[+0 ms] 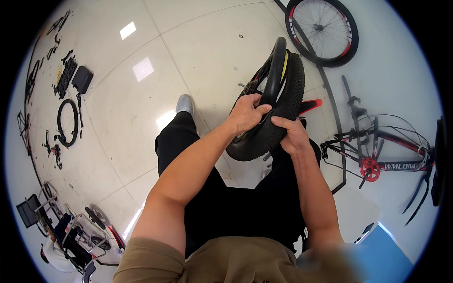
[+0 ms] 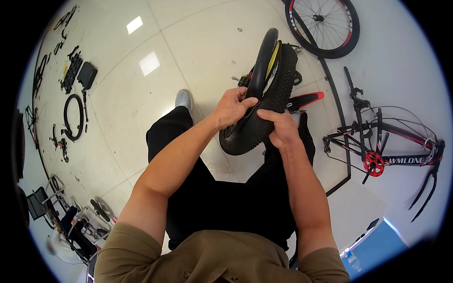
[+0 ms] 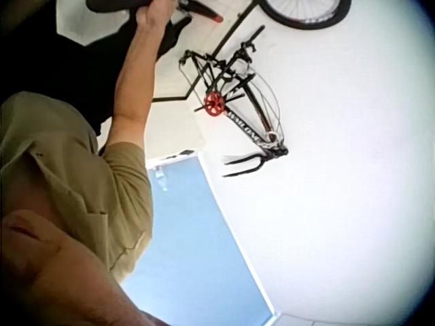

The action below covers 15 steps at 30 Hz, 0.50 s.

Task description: The person is seated and installing a bicycle tire onto a wheel rim. They repeatedly attempt to seat the tire bead onto the rim, rotating the wheel and pressing the tire with both hands. The person removes the tire and tries again multiple times.

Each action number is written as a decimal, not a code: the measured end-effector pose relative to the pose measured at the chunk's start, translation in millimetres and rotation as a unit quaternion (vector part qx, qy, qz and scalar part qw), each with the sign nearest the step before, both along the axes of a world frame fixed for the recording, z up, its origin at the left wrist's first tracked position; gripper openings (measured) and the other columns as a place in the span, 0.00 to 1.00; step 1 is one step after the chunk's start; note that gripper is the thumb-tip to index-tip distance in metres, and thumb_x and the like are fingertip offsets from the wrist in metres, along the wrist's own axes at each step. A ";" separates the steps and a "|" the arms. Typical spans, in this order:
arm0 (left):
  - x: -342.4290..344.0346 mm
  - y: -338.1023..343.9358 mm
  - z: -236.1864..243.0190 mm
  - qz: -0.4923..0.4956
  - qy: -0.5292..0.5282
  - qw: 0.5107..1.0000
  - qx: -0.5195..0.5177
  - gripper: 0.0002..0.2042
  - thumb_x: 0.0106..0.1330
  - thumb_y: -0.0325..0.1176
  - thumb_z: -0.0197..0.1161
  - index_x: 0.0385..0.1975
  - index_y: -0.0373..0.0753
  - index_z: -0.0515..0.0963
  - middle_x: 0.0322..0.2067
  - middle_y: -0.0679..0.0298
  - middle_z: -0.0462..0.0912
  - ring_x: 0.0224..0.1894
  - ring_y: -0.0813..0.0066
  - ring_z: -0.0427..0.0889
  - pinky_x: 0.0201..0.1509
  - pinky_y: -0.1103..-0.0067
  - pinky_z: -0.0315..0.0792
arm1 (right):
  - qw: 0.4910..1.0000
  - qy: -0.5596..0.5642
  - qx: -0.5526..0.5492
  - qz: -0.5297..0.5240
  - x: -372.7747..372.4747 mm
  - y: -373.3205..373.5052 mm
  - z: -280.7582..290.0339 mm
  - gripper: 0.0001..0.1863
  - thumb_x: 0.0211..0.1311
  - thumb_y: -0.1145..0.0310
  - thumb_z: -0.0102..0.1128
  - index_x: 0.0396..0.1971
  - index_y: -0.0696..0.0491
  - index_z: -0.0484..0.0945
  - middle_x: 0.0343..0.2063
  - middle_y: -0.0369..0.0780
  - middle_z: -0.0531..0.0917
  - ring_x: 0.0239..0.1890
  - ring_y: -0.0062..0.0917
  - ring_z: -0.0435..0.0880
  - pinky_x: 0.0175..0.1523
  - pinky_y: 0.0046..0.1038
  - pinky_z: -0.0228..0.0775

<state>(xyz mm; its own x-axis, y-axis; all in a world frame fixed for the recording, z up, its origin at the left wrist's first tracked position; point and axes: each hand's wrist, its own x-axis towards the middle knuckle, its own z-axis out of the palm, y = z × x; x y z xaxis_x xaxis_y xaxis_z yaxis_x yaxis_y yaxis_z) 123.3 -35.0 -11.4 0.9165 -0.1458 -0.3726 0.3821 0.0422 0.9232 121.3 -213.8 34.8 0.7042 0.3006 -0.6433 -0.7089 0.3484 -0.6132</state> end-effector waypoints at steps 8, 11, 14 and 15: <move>-0.2 0.4 -7.2 -0.025 -0.049 0.997 0.061 0.10 0.71 0.28 0.64 0.47 0.30 0.81 0.31 0.65 0.85 0.32 0.82 0.79 0.37 0.79 0.75 | 0.999 -0.010 0.050 -0.020 -5.3 -6.6 -7.3 0.21 0.60 0.79 0.66 0.54 0.61 0.77 0.49 0.44 0.84 0.50 0.33 0.86 0.59 0.36 0.79; -3.7 -2.7 3.5 -0.035 -0.056 0.993 0.096 0.06 0.71 0.28 0.65 0.41 0.31 0.81 0.27 0.68 0.81 0.29 0.83 0.75 0.34 0.79 0.72 | 0.997 -0.014 0.077 -0.012 -1.4 -3.0 3.9 0.19 0.59 0.79 0.67 0.51 0.61 0.79 0.45 0.43 0.85 0.48 0.32 0.86 0.57 0.35 0.79; -3.6 -6.4 -8.4 0.010 -0.053 0.997 0.052 0.07 0.70 0.27 0.66 0.29 0.35 0.77 0.23 0.72 0.74 0.27 0.84 0.70 0.31 0.80 0.69 | 0.997 -0.014 0.075 0.000 4.2 -5.8 -2.9 0.17 0.58 0.79 0.69 0.49 0.60 0.80 0.43 0.42 0.86 0.46 0.31 0.86 0.55 0.34 0.79; -4.3 -6.5 -11.4 0.012 -0.034 0.999 0.024 0.09 0.69 0.27 0.67 0.27 0.36 0.75 0.22 0.73 0.73 0.26 0.85 0.69 0.30 0.80 0.68 | 0.998 -0.015 0.066 0.005 5.4 -7.6 -6.3 0.17 0.58 0.79 0.69 0.48 0.60 0.81 0.43 0.41 0.86 0.45 0.31 0.86 0.55 0.34 0.79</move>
